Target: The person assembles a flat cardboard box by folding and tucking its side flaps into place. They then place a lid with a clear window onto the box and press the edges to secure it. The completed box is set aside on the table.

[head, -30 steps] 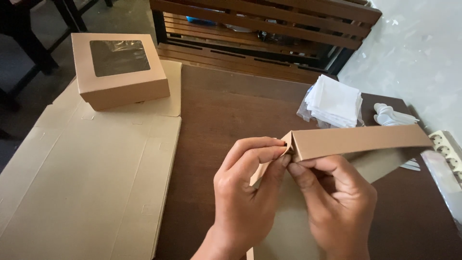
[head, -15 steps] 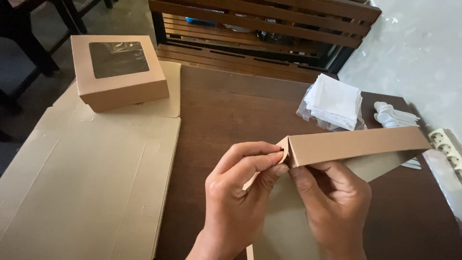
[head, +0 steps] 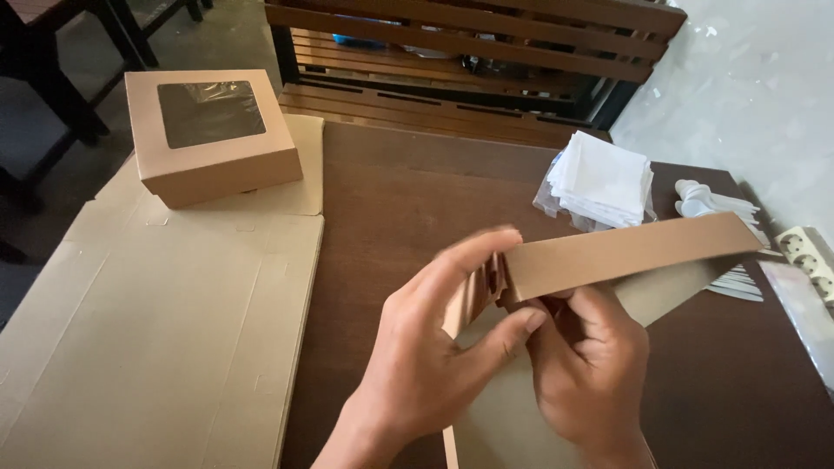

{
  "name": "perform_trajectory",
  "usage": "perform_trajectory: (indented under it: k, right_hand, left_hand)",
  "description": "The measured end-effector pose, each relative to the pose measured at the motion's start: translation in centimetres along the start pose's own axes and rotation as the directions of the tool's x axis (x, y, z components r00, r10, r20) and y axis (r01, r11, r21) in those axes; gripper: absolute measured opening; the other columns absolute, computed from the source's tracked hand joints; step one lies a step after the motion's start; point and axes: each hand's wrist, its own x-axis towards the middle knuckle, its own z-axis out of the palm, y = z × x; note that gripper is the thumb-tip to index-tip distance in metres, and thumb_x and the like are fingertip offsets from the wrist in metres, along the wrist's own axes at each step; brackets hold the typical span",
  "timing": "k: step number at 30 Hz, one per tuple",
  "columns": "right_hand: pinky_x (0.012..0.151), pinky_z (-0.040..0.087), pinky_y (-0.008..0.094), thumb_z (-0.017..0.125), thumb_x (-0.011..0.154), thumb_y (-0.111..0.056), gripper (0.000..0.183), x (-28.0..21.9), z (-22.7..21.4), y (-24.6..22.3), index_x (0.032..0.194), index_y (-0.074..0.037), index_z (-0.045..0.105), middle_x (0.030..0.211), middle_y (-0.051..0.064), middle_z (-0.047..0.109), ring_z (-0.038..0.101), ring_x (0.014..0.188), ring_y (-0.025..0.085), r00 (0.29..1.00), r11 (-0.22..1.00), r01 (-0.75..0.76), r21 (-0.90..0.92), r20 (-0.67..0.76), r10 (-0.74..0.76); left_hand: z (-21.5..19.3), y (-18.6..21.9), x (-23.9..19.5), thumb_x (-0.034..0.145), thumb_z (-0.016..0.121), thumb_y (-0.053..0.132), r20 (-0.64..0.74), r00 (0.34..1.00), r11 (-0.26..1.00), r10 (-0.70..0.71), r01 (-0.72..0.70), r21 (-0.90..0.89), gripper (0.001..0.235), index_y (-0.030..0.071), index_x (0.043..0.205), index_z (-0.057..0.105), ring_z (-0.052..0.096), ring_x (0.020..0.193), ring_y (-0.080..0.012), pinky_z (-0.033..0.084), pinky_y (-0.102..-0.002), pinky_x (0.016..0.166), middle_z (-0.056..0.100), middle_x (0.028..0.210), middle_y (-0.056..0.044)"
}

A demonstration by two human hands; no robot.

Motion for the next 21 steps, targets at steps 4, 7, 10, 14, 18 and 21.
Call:
perform_trajectory:
  k: [4, 7, 10, 14, 18, 21]
  right_hand:
    - [0.056, 0.047, 0.025, 0.066, 0.090, -0.007, 0.006, -0.3, 0.2, 0.2, 0.086, -0.006, 0.069, 0.066, -0.001, 0.067, 0.053, 0.062, 0.006, 0.998, 0.996, -0.065, 0.060, 0.008, 0.065]
    - [0.060, 0.050, 0.027, 0.064, 0.091, -0.009, 0.008, -0.4, 0.4, 0.6, 0.088, -0.005, 0.070, 0.069, 0.000, 0.070, 0.055, 0.065, 0.006, 0.998, 0.997, -0.066, 0.043, 0.004, 0.066]
    - [0.066, 0.054, 0.028, 0.063, 0.093, -0.016, 0.013, -0.4, 0.4, 0.7, 0.096, -0.006, 0.072, 0.079, 0.002, 0.076, 0.064, 0.070, 0.008, 0.999, 0.999, -0.036, 0.028, 0.028, 0.036]
    - [0.068, 0.055, 0.028, 0.060, 0.094, -0.012, 0.011, -0.4, 0.2, 0.3, 0.098, -0.006, 0.069, 0.083, 0.001, 0.074, 0.065, 0.074, 0.009, 0.998, 0.992, -0.045, 0.115, 0.047, 0.040]
    - [0.074, 0.055, 0.028, 0.058, 0.099, -0.016, 0.019, -0.8, 0.5, 1.2, 0.111, -0.003, 0.065, 0.093, 0.004, 0.073, 0.065, 0.082, 0.010, 0.998, 0.976, 0.007, 0.219, 0.052, -0.018]
    - [0.080, 0.054, 0.028, 0.054, 0.101, -0.013, 0.018, -0.5, 0.8, 0.4, 0.113, -0.003, 0.063, 0.097, 0.005, 0.072, 0.065, 0.088, 0.011, 0.997, 0.955, 0.014, 0.298, 0.067, -0.036]
  left_hand:
    - [0.4, -0.5, -0.2, 0.091, 0.076, 0.016, -0.014, 0.999, 0.999, 0.041, -0.041, 0.022, 0.044, 0.011, 0.132, 0.060, 0.074, 0.111, -0.0153, 0.059, -0.029, 0.102, 0.072, 0.130, -0.004]
    - [0.8, -0.9, -0.4, 0.090, 0.074, 0.010, -0.065, 0.991, 0.989, 0.118, -0.112, 0.097, 0.043, 0.009, 0.130, 0.061, 0.075, 0.098, -0.0146, 0.061, -0.028, 0.096, 0.073, 0.124, -0.004]
    - [1.0, -1.2, -0.6, 0.086, 0.073, 0.004, -0.096, 0.982, 0.977, 0.163, -0.146, 0.157, 0.044, 0.009, 0.128, 0.062, 0.070, 0.084, -0.0120, 0.061, -0.026, 0.092, 0.073, 0.119, -0.003]
    - [1.4, -1.2, -0.6, 0.081, 0.073, 0.006, -0.132, 0.961, 0.935, 0.244, -0.197, 0.295, 0.047, 0.011, 0.127, 0.063, 0.077, 0.106, -0.0156, 0.063, -0.027, 0.098, 0.074, 0.120, -0.001]
    - [1.6, -1.0, -0.7, 0.080, 0.074, 0.007, -0.150, 0.954, 0.925, 0.258, -0.199, 0.323, 0.045, 0.011, 0.124, 0.065, 0.077, 0.105, -0.0156, 0.063, -0.027, 0.096, 0.075, 0.118, -0.001]
    - [1.8, -1.3, -0.8, 0.080, 0.075, 0.004, -0.175, 0.944, 0.927, 0.281, -0.220, 0.303, 0.046, 0.009, 0.125, 0.064, 0.078, 0.104, -0.0165, 0.064, -0.027, 0.096, 0.075, 0.119, -0.003]
